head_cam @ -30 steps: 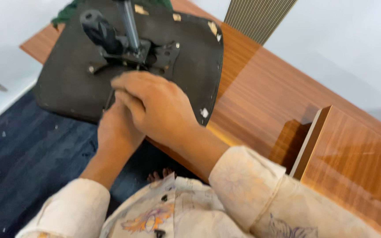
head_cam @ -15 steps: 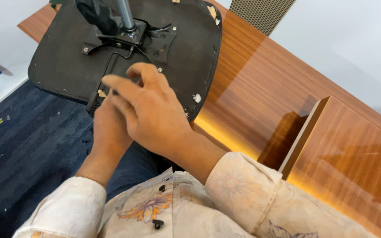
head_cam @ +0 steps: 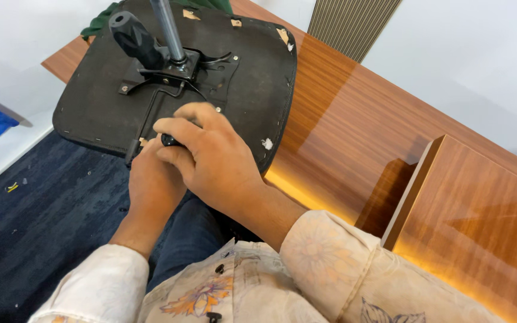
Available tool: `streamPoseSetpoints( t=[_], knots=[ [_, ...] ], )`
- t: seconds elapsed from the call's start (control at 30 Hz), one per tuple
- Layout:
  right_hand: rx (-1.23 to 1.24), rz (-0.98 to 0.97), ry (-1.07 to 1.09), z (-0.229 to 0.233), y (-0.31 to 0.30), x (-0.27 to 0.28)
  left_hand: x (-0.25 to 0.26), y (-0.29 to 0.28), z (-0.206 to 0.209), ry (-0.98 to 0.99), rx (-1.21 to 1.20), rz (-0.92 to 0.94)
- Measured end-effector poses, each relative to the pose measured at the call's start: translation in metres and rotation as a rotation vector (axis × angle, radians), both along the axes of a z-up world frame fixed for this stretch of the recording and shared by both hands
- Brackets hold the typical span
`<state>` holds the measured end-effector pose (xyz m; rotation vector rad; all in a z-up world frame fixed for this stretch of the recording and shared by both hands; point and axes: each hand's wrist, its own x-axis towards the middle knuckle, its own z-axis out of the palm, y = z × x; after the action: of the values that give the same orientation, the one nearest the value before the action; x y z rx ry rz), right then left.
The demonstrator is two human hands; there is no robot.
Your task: The person uses a screwdriver to remove screws from the underside of an office chair seat that is placed upside down on a table. The person unscrews several fasteners and sets them aside, partially disassembling the chair base from the seat.
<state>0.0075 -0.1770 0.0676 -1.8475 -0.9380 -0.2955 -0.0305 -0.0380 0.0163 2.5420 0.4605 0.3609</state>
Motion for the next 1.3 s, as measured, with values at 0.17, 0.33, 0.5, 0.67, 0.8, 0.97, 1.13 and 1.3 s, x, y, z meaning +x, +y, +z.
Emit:
streamPoseSetpoints(
  t=[0.17, 0.33, 0.5, 0.67, 0.8, 0.97, 1.13, 1.3],
  knots=[
    [-0.079, 0.013, -0.025, 0.002, 0.002, 0.002, 0.005, 0.009, -0.002, -0.035, -0.065, -0.004],
    [-0.015, -0.013, -0.047, -0.001, 0.004, 0.009, -0.001, 0.017, -0.013, -0.006, -0.344, 0.016],
    [-0.005, -0.044, -0.011, 0.0, 0.01, 0.007, 0.0, 0.022, -0.017, 0.193, -0.381, 0.014],
    [-0.046, -0.07, 0.011, 0.001, 0.013, 0.008, 0.001, 0.019, -0.015, 0.227, -0.334, 0.005],
    [-0.035, -0.067, -0.04, 0.002, 0.018, 0.011, 0.003, 0.016, -0.013, -0.126, -0.412, -0.125],
    [-0.009, -0.042, -0.038, 0.004, 0.019, 0.018, 0.01, 0.018, -0.009, -0.116, -0.442, -0.049],
    [0.0, -0.051, -0.005, 0.002, 0.02, 0.022, 0.023, 0.014, -0.006, -0.128, -0.081, -0.113],
    [-0.038, -0.003, 0.059, -0.006, 0.013, 0.035, 0.026, -0.005, -0.009, -0.068, -0.347, 0.042]
  ],
)
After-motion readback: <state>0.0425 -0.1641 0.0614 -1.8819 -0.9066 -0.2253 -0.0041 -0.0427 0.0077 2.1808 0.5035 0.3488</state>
